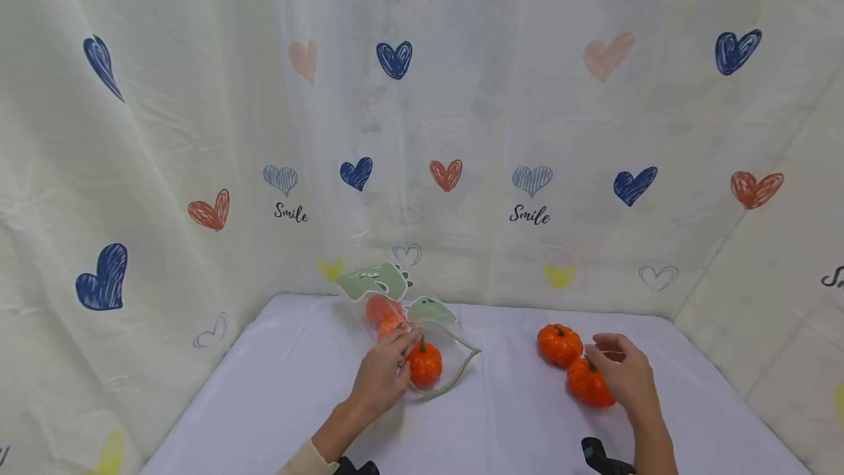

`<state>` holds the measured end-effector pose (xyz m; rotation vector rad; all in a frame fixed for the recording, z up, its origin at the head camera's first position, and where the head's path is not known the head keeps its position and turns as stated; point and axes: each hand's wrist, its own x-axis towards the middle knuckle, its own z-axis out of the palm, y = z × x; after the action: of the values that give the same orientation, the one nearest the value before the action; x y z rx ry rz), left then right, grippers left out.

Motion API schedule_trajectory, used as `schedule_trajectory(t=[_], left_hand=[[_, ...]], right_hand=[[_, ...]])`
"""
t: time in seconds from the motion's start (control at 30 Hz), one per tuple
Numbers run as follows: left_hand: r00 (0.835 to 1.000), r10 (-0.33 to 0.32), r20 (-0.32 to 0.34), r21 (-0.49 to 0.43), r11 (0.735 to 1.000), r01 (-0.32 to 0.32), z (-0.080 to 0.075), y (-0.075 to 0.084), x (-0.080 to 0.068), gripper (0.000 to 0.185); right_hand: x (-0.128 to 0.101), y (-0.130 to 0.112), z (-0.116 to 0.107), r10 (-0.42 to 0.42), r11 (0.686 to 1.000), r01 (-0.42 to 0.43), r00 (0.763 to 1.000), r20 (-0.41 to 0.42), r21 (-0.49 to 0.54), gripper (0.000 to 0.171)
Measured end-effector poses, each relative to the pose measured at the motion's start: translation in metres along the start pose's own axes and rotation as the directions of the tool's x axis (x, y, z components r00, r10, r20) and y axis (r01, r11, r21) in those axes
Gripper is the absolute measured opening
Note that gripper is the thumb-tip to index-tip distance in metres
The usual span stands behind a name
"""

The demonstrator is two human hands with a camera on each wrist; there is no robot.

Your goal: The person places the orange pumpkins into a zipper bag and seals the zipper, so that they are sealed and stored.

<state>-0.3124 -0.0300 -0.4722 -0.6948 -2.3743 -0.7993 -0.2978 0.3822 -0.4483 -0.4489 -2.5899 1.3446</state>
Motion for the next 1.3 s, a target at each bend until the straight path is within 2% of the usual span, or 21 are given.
schedule_trajectory(t=[0.13, 0.37, 0.53, 0.7, 1.0, 1.3], left_hand=[[1.0, 0.002, -0.005, 0.0, 1.0, -0.002, 0.001, -0.001, 0.0, 0.059], [1.0, 0.0, -0.009, 0.005, 1.0, 0.0, 0.001, -0.002, 0.0, 0.058], [1.0, -0.004, -0.007, 0.001, 1.0, 0.004, 0.002, -0.002, 0.0, 0.057], [1.0, 0.002, -0.007, -0.01, 1.0, -0.002, 0.002, -0.003, 0.0, 0.057], [1.0, 0.011, -0.004, -0.003, 1.0, -0.011, 0.001, -0.002, 0.001, 0.057], [1.0, 0.005, -0.003, 0.007, 1.0, -0.005, 0.002, -0.002, 0.0, 0.056]], right_hand=[[0.004, 0.009, -0.002, 0.032, 0.999, -0.032, 0.999, -0.001, -0.002, 0.076], [0.009, 0.028, -0.009, 0.066, 0.996, -0.057, 0.985, 0.159, -0.063, 0.091], [0.011, 0.038, -0.008, 0.076, 0.996, -0.064, 0.969, 0.235, -0.057, 0.1], [0.013, 0.046, -0.005, 0.093, 0.995, -0.08, 0.958, 0.271, -0.056, 0.108], [0.012, 0.055, -0.003, 0.099, 0.995, -0.092, 0.939, 0.329, -0.037, 0.11], [0.008, 0.055, -0.002, 0.102, 0.994, -0.082, 0.938, 0.331, -0.074, 0.115]])
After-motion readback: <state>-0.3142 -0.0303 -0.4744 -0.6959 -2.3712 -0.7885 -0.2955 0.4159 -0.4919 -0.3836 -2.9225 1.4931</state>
